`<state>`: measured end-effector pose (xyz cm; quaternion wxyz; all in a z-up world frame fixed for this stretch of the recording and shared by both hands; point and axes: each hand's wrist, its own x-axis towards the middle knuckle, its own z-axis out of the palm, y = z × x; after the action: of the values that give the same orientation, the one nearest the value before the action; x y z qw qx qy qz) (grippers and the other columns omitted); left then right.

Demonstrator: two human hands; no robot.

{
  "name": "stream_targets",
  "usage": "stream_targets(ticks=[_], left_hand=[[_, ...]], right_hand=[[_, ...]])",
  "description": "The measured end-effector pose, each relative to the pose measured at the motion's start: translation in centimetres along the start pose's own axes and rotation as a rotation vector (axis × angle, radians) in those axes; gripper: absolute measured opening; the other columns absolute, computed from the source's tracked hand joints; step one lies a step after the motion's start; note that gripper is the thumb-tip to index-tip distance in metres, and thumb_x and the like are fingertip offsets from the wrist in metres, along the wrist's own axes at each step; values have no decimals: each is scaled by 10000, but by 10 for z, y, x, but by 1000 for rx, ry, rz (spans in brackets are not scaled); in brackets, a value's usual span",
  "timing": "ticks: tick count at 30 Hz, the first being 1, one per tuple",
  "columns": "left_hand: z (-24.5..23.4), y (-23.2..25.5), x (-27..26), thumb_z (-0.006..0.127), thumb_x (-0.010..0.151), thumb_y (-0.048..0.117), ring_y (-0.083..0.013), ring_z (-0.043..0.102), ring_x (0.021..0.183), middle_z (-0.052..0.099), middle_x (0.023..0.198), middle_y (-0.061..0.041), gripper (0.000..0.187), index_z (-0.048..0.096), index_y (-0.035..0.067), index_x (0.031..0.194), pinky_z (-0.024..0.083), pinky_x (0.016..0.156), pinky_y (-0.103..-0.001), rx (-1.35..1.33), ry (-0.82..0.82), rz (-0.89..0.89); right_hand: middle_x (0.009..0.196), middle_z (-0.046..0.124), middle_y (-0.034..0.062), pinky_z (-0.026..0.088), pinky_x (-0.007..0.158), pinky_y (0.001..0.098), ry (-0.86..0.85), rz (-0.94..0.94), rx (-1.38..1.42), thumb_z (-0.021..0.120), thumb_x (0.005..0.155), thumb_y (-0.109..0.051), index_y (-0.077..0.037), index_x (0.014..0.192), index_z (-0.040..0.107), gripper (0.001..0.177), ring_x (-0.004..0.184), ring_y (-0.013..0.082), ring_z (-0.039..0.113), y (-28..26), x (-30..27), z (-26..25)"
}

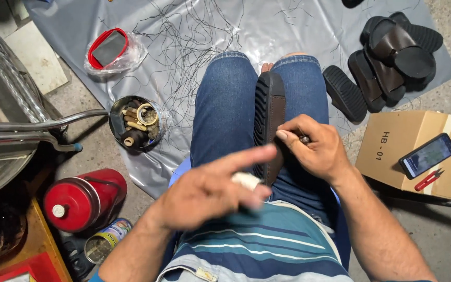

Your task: Hand-stitching the sole of a sandal to the upper part using a needle and thread.

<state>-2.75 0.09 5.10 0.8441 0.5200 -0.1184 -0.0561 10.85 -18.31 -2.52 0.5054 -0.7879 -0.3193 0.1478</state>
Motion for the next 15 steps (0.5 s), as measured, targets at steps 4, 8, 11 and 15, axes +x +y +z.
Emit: stream_targets(ticks=[4,8,11,15], left_hand=[[-13,-37,6,691,759,233,-329,487,1175,493,1287,-182,520,536,82,1231,411,934,-451,573,280,-191],[-18,-74,4,677,791,249,-279,619,976,657,1049,-118,464,542,172,1228,522,773,-387,812,399,-264],[-21,-59,13,565,819,44,-334,604,997,645,1053,-173,345,579,94,1159,529,787,-401,721,346,-281],[-26,-39,17,533,788,-11,-350,580,1033,615,1085,-214,379,565,29,1163,508,842,-425,710,293,-316]], right_hand=[[464,543,13,415,445,259,17,101,32,655,800,-108,-109,849,687,58,449,139,501,-2,-2,-3],[452,512,20,385,430,252,48,142,59,658,807,-97,-86,828,682,33,415,128,446,1,-5,-2],[439,491,16,372,422,247,64,125,62,668,801,-87,-75,815,683,24,407,118,433,2,-6,0],[429,477,0,370,415,236,44,96,63,663,796,-83,-80,800,686,23,404,96,422,-7,-4,-10]])
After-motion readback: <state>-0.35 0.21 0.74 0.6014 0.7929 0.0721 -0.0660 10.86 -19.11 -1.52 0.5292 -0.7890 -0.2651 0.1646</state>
